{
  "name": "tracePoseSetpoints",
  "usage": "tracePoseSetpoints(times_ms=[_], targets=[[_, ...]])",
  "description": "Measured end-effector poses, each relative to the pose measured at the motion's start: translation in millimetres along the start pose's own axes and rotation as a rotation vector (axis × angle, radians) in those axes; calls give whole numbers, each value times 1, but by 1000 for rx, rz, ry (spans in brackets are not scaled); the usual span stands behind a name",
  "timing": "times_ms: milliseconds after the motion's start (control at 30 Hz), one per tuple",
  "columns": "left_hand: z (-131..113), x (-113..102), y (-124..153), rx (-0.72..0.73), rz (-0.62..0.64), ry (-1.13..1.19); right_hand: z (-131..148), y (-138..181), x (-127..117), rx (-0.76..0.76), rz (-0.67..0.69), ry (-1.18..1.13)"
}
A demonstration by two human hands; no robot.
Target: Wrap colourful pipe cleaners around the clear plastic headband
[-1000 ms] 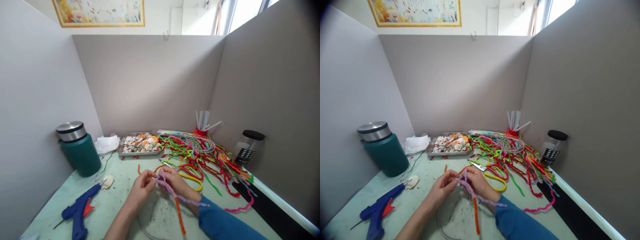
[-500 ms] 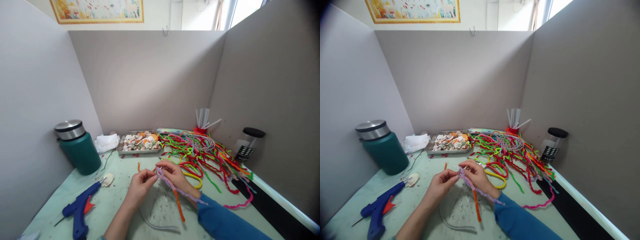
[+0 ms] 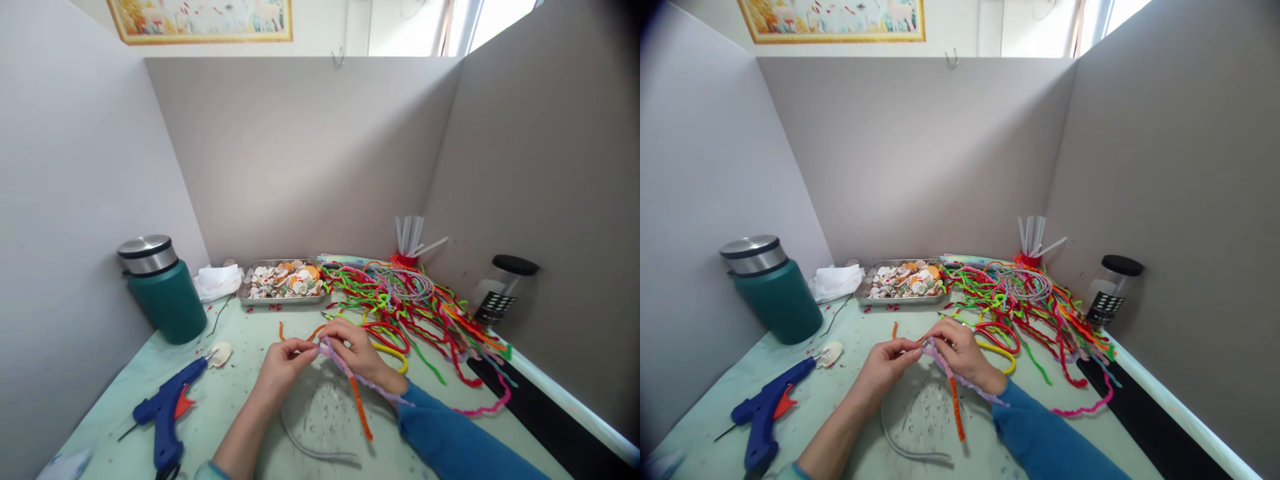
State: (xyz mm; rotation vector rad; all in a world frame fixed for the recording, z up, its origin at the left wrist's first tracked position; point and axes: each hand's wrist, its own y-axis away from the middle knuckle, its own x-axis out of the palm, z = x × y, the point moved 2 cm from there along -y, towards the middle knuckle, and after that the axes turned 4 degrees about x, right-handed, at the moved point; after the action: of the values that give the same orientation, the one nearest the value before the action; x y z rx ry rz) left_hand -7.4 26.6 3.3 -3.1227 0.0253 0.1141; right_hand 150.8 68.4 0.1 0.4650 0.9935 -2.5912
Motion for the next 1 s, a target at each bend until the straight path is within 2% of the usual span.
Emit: tracePoseSetpoints(times_ms=[67, 167, 233, 333, 467, 567, 700, 867, 1000], targets=[[-1, 1, 0, -4, 8, -1, -2, 0, 2, 132, -40, -86], [-3, 2, 2, 16, 36, -3, -10, 0, 7, 456, -56, -340], [-4, 3, 3, 58, 55, -6, -15, 1, 11, 648, -20, -530], [-5, 4, 3, 85, 68, -1, -17, 4, 15, 764, 35, -656], [-1, 1, 1, -18, 15, 90, -12, 6, 15, 709, 42, -636], [3, -2, -2, -36, -49, 187, -9, 6, 14, 641, 30, -639], [9, -4, -5, -63, -91, 257, -7, 4, 16, 671, 37, -628], [15, -6, -6, -128, -67, 318, -2, 3, 17, 633, 163, -646], [15, -8, -7, -147, -19, 403, -1, 3, 16, 599, 143, -627]])
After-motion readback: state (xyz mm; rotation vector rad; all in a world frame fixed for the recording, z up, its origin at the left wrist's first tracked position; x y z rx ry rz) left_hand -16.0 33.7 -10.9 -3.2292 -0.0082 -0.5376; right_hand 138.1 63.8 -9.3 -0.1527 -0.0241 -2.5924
